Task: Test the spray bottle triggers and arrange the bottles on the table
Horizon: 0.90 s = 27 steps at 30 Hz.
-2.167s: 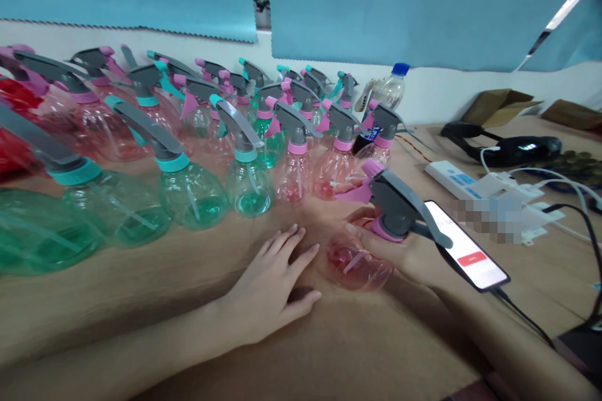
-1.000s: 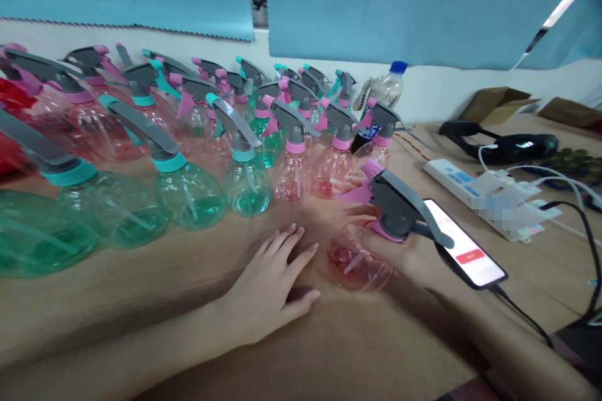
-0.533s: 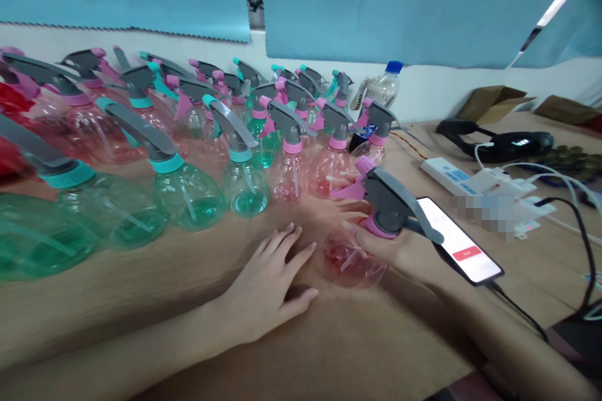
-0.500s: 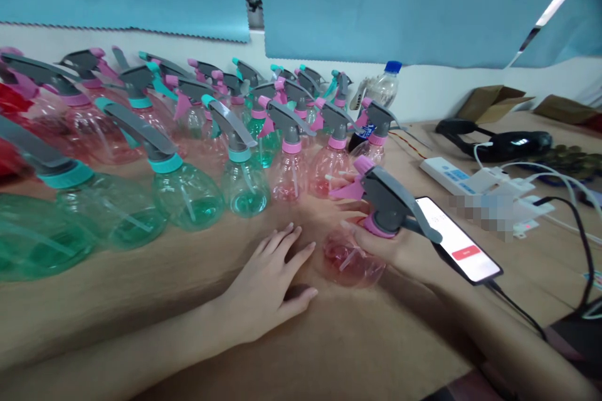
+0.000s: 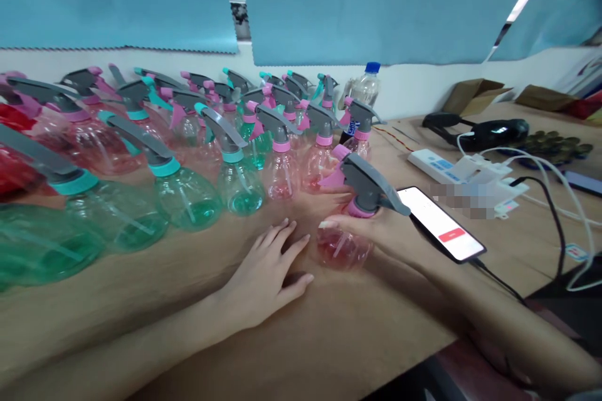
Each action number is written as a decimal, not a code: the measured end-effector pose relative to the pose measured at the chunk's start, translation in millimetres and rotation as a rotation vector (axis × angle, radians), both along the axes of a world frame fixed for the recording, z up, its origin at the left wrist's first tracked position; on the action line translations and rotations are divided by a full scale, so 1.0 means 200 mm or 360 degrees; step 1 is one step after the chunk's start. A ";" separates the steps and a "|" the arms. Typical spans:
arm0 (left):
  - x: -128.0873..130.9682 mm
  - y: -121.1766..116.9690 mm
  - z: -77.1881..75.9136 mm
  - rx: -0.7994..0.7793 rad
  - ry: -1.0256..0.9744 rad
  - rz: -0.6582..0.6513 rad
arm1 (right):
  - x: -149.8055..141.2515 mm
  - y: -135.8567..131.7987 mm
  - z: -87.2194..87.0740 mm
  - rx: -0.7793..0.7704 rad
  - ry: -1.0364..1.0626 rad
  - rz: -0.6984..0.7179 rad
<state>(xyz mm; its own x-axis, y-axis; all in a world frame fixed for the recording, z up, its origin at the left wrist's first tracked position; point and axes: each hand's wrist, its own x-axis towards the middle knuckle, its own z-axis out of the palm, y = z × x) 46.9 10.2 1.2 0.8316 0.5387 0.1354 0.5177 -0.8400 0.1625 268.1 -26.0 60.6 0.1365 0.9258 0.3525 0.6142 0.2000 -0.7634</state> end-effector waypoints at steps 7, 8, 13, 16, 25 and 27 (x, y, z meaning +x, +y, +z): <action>0.01 0.00 0.00 0.0092 0.0018 -0.0025 | -0.01 -0.13 0.01 0.0065 -0.0114 0.0039; 0.01 0.00 0.00 0.0110 0.0023 -0.0024 | -0.01 -0.15 0.00 0.0047 -0.0133 0.0026; 0.03 0.01 0.00 0.0177 0.0042 0.0010 | 0.00 -0.23 -0.10 -0.0015 -0.0266 -0.0106; 0.04 0.01 0.00 0.0184 0.0026 0.0031 | 0.01 -0.23 -0.12 -0.0024 -0.0274 -0.0087; 0.16 0.02 0.00 0.0098 -0.0055 -0.0039 | 0.43 -0.14 -0.07 0.0095 0.0025 -0.0039; 0.23 0.03 0.00 0.0063 -0.0074 -0.0087 | 0.60 -0.07 -0.07 0.0105 0.0054 -0.0152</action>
<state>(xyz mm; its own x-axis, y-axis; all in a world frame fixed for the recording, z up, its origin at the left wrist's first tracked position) 91.9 15.8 1.3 0.8518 0.4862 0.1950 0.4637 -0.8730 0.1514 388.2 -40.2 47.3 0.2359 0.8830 0.4058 0.6067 0.1924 -0.7713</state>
